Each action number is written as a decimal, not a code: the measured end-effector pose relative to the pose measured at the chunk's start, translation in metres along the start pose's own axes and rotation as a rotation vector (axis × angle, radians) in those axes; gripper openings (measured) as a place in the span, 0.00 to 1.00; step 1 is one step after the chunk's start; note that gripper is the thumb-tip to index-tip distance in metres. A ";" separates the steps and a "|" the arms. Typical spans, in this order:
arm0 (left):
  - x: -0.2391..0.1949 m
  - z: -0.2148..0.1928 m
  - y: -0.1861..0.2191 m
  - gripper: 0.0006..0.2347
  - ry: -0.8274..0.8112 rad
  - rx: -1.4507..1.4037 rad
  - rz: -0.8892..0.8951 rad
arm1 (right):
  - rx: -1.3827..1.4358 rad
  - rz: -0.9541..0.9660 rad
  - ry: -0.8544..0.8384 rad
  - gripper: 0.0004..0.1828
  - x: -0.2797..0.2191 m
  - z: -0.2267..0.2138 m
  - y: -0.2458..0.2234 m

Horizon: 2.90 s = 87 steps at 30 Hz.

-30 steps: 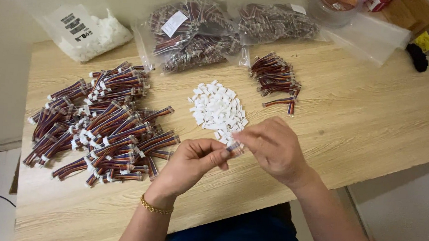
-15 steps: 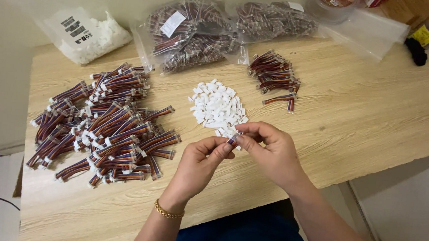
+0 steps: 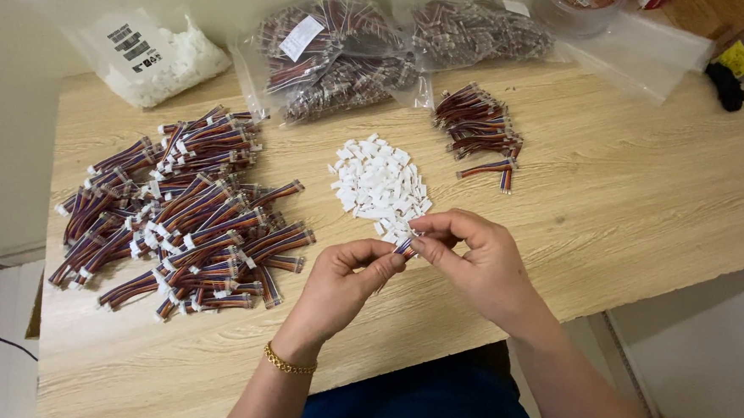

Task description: Assembling multi-colored wire bundles into white plastic connector housings by hand

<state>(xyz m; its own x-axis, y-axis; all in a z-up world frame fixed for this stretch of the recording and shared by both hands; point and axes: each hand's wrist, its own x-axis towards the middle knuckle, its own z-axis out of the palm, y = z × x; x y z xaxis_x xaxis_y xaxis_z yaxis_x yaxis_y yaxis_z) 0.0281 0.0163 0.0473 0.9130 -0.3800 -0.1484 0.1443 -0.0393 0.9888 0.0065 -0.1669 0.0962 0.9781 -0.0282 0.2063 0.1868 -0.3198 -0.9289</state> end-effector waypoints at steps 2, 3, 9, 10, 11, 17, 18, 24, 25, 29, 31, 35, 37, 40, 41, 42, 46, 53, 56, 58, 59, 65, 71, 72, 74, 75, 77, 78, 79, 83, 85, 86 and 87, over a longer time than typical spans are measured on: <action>0.000 0.002 0.003 0.05 0.002 -0.009 -0.005 | -0.007 -0.008 -0.015 0.09 0.001 -0.003 -0.007; 0.000 0.002 0.005 0.05 0.005 -0.017 -0.010 | -0.012 -0.016 -0.031 0.08 0.002 -0.004 -0.011; 0.000 0.004 0.010 0.05 0.001 0.083 0.024 | -0.016 0.015 -0.062 0.09 0.005 -0.008 -0.011; 0.000 0.004 0.008 0.05 0.001 0.083 0.024 | -0.016 0.016 -0.062 0.09 0.004 -0.008 -0.007; 0.001 0.004 0.005 0.05 -0.001 0.105 0.025 | 0.002 0.035 -0.061 0.10 0.003 -0.008 -0.004; 0.004 0.005 -0.008 0.05 -0.001 0.075 0.034 | 0.108 0.095 -0.003 0.13 0.004 -0.015 0.025; 0.007 0.003 -0.015 0.06 -0.010 0.024 0.037 | 0.136 0.110 0.004 0.14 0.005 -0.019 0.032; 0.001 0.001 -0.004 0.06 -0.055 -0.018 0.039 | 0.226 0.088 0.073 0.17 0.002 -0.024 0.011; 0.001 0.000 -0.005 0.06 -0.052 -0.018 0.038 | 0.226 0.088 0.070 0.17 0.002 -0.027 0.015; 0.002 -0.004 -0.009 0.06 -0.061 0.004 0.043 | 0.267 0.134 0.094 0.16 0.001 -0.032 0.036; 0.003 -0.005 -0.005 0.06 -0.056 0.038 0.044 | 0.277 0.158 0.097 0.16 0.000 -0.033 0.037; 0.006 -0.006 -0.003 0.06 -0.035 0.199 0.058 | -0.127 0.004 0.045 0.16 0.001 -0.038 0.017; 0.006 -0.006 -0.003 0.06 -0.035 0.260 0.071 | -0.406 -0.145 0.015 0.16 0.002 -0.037 0.007; 0.005 -0.002 0.010 0.05 -0.034 0.374 0.076 | -0.638 -0.345 -0.092 0.10 0.003 -0.027 -0.001; 0.004 0.000 0.017 0.05 -0.046 0.451 0.146 | -0.754 -0.283 -0.216 0.10 0.004 -0.022 -0.001; 0.003 0.002 0.024 0.05 -0.057 0.529 0.216 | -0.867 -0.218 -0.341 0.11 0.004 -0.016 0.000; 0.000 0.003 0.006 0.03 -0.047 0.749 0.344 | -0.898 -0.207 -0.428 0.06 0.001 -0.008 0.042; -0.010 0.000 -0.006 0.05 -0.040 0.605 0.132 | -0.754 -0.067 -0.538 0.09 -0.006 -0.003 0.048; -0.009 0.001 -0.010 0.04 -0.043 0.595 0.166 | -0.771 -0.077 -0.577 0.08 -0.005 -0.004 0.053; -0.007 0.002 -0.013 0.03 -0.036 0.615 0.180 | -0.793 -0.079 -0.601 0.07 -0.002 -0.003 0.050; -0.007 0.003 -0.014 0.03 -0.042 0.607 0.183 | -0.731 -0.057 -0.632 0.08 0.000 -0.003 0.047; 0.004 -0.001 -0.032 0.06 -0.041 0.533 0.068 | -0.517 0.043 -0.644 0.09 0.005 0.001 0.062; 0.047 -0.016 -0.080 0.05 0.212 0.773 0.067 | -0.381 0.170 -0.502 0.07 0.006 -0.005 0.057; 0.056 -0.016 -0.087 0.05 0.256 0.854 0.082 | -0.349 0.178 -0.482 0.07 0.008 -0.006 0.060; 0.059 -0.011 -0.078 0.04 0.255 0.910 0.117 | -0.317 0.202 -0.458 0.07 0.006 -0.008 0.067; 0.061 -0.009 -0.073 0.04 0.256 0.964 0.151 | -0.286 0.227 -0.436 0.07 0.005 -0.010 0.070; 0.067 -0.013 -0.084 0.03 0.253 1.051 0.209 | -0.266 0.227 -0.417 0.06 0.006 -0.011 0.075; 0.070 -0.016 -0.090 0.03 0.254 1.140 0.267 | -0.247 0.225 -0.399 0.06 0.006 -0.012 0.078; 0.072 -0.016 -0.091 0.03 0.253 1.141 0.265 | -0.244 0.226 -0.400 0.06 0.006 -0.012 0.076; 0.076 -0.017 -0.096 0.06 0.228 1.170 0.316 | -0.192 0.265 -0.329 0.04 0.008 -0.011 0.072; 0.076 -0.019 -0.101 0.07 0.221 1.178 0.326 | -0.156 0.267 -0.299 0.05 0.007 -0.010 0.078; 0.076 -0.019 -0.104 0.05 0.234 1.162 0.334 | -0.109 0.291 -0.273 0.05 0.005 -0.009 0.082; 0.076 -0.020 -0.108 0.04 0.248 1.145 0.342 | -0.064 0.314 -0.248 0.05 0.003 -0.008 0.086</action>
<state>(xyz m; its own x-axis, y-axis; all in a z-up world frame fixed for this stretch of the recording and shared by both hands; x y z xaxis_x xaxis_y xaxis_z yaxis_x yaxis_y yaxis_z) 0.0895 0.0098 -0.0708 0.9042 -0.3486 0.2469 -0.4231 -0.8110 0.4042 0.0250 -0.2019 0.0191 0.9808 0.0929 -0.1717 -0.1226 -0.3908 -0.9123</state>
